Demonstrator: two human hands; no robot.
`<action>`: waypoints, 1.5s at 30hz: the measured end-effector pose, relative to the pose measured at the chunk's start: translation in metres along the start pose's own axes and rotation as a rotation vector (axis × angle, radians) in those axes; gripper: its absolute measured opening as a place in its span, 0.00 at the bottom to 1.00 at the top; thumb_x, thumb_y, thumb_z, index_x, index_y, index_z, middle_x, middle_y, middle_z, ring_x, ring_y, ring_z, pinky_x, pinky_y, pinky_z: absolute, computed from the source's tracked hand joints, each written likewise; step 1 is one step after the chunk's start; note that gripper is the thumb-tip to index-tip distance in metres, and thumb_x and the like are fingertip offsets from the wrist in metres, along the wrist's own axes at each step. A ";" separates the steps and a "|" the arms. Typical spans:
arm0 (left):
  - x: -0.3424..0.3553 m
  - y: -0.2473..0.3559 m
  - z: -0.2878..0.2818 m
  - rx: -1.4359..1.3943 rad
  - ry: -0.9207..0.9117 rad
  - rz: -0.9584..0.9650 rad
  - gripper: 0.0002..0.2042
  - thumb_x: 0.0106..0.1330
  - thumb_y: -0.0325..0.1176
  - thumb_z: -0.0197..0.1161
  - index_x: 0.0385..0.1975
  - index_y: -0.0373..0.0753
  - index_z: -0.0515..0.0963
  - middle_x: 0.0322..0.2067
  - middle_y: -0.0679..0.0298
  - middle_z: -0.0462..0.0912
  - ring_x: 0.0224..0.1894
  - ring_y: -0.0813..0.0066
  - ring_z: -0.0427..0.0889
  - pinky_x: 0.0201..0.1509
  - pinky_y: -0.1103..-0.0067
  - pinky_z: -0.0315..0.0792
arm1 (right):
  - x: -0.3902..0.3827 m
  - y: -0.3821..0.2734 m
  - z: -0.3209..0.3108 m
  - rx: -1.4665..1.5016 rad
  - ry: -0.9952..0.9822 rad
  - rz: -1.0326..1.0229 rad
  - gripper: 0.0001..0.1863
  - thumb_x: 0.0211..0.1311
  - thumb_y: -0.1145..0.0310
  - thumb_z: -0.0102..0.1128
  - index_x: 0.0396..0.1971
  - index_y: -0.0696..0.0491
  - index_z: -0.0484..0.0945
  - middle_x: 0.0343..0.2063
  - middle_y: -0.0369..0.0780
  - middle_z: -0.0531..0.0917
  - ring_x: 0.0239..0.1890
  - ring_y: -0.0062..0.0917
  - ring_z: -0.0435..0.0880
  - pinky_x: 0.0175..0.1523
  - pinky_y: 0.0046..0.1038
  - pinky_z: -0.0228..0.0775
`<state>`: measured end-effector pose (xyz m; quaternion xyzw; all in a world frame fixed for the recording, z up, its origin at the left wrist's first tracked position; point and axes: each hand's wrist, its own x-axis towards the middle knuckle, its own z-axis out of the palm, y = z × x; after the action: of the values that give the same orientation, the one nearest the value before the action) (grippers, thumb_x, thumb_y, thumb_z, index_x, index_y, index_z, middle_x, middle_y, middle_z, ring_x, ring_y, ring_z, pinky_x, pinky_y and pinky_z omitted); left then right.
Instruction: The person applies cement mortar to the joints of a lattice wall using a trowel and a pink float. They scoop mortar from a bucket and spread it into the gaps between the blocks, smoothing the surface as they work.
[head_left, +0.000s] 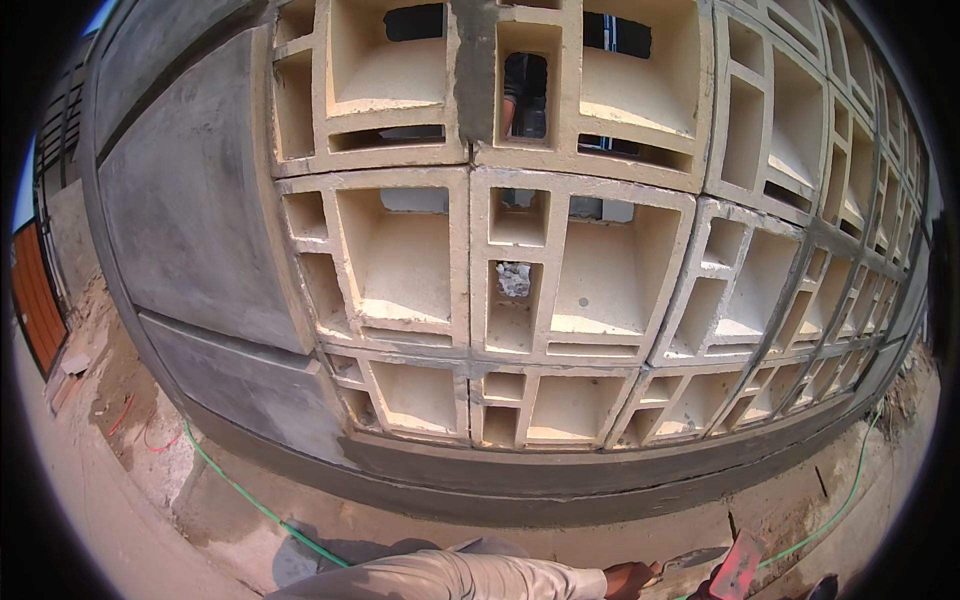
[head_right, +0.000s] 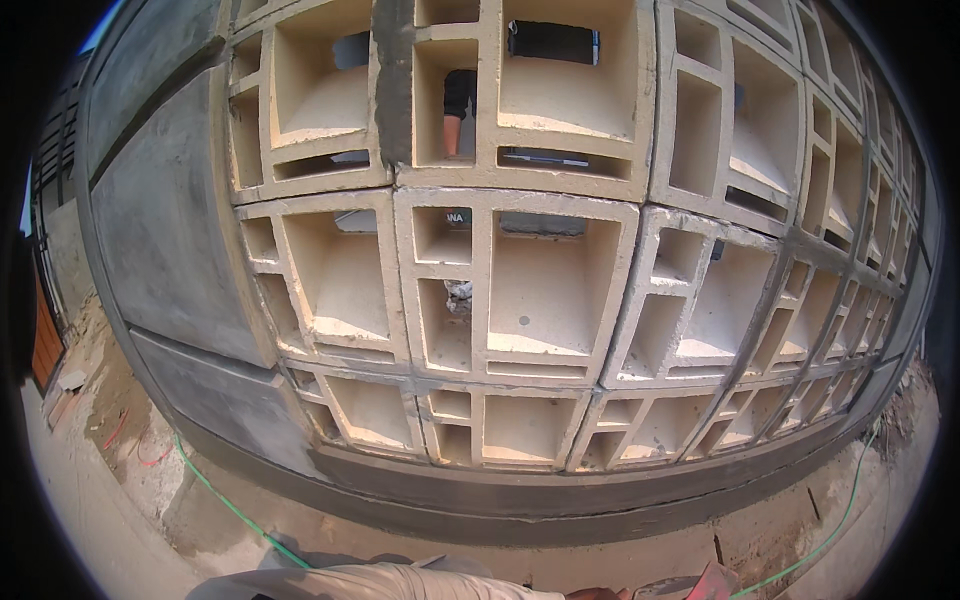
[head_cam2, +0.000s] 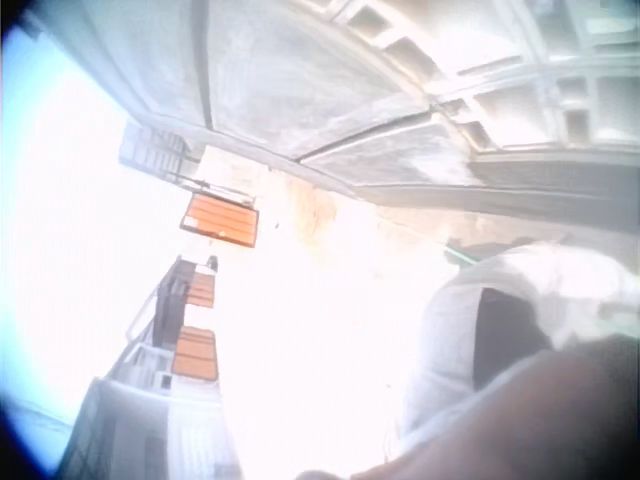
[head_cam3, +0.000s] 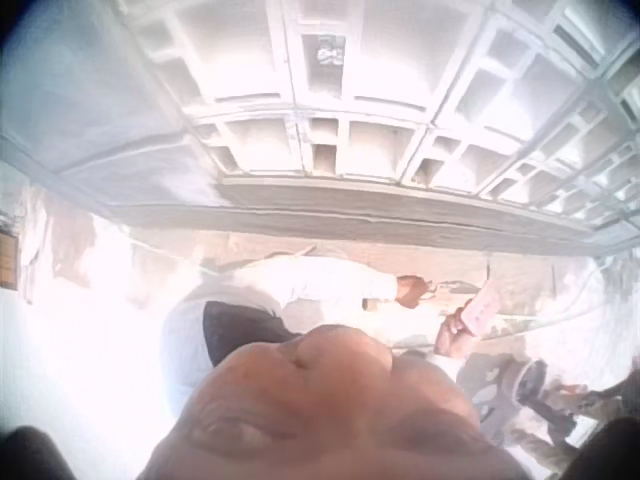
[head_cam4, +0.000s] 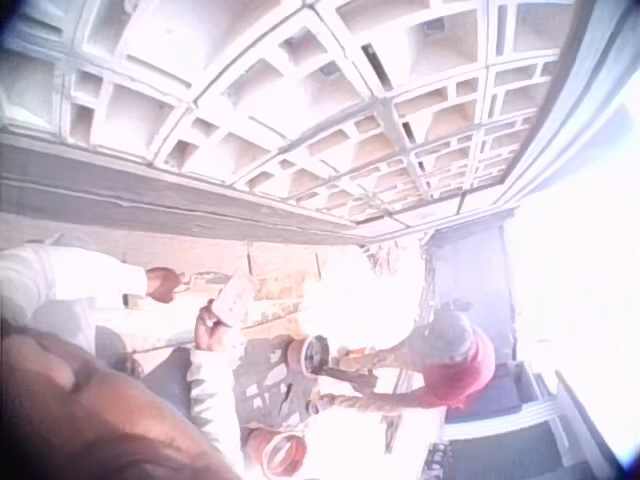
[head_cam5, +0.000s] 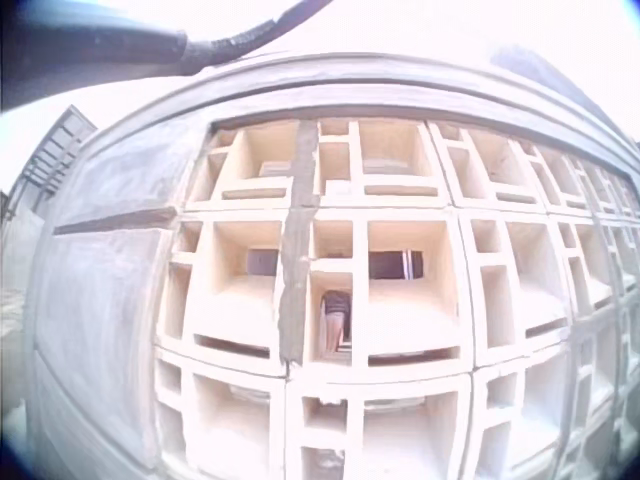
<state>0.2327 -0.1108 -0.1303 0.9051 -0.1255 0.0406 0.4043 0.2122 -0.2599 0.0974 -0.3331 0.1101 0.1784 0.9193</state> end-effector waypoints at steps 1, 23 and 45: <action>0.002 -0.008 0.014 0.004 -0.099 -0.125 0.23 0.51 0.30 0.62 0.51 0.37 0.77 0.37 0.43 0.84 0.44 0.42 0.83 0.46 0.56 0.77 | -0.001 -0.001 0.002 -0.006 -0.020 -0.001 0.14 0.77 0.59 0.50 0.55 0.49 0.74 0.27 0.33 0.76 0.15 0.14 0.65 0.15 0.17 0.56; -0.054 -0.004 -0.052 0.187 -0.070 -0.062 0.19 0.51 0.32 0.61 0.46 0.45 0.82 0.32 0.53 0.86 0.36 0.50 0.85 0.39 0.56 0.77 | 0.021 0.041 0.015 -0.125 -0.117 -0.035 0.26 0.69 0.73 0.56 0.67 0.51 0.70 0.55 0.35 0.81 0.27 0.12 0.71 0.27 0.14 0.63; -0.050 0.017 -0.043 0.254 0.092 -0.017 0.19 0.62 0.36 0.64 0.53 0.37 0.80 0.31 0.51 0.86 0.31 0.52 0.85 0.34 0.62 0.77 | 0.086 -0.003 0.072 -0.157 -0.099 -0.154 0.10 0.75 0.57 0.43 0.39 0.43 0.72 0.24 0.30 0.73 0.19 0.14 0.66 0.18 0.18 0.55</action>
<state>0.1817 -0.0797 -0.0981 0.9472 -0.0931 0.0942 0.2919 0.2980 -0.1930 0.1257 -0.4025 0.0245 0.1316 0.9056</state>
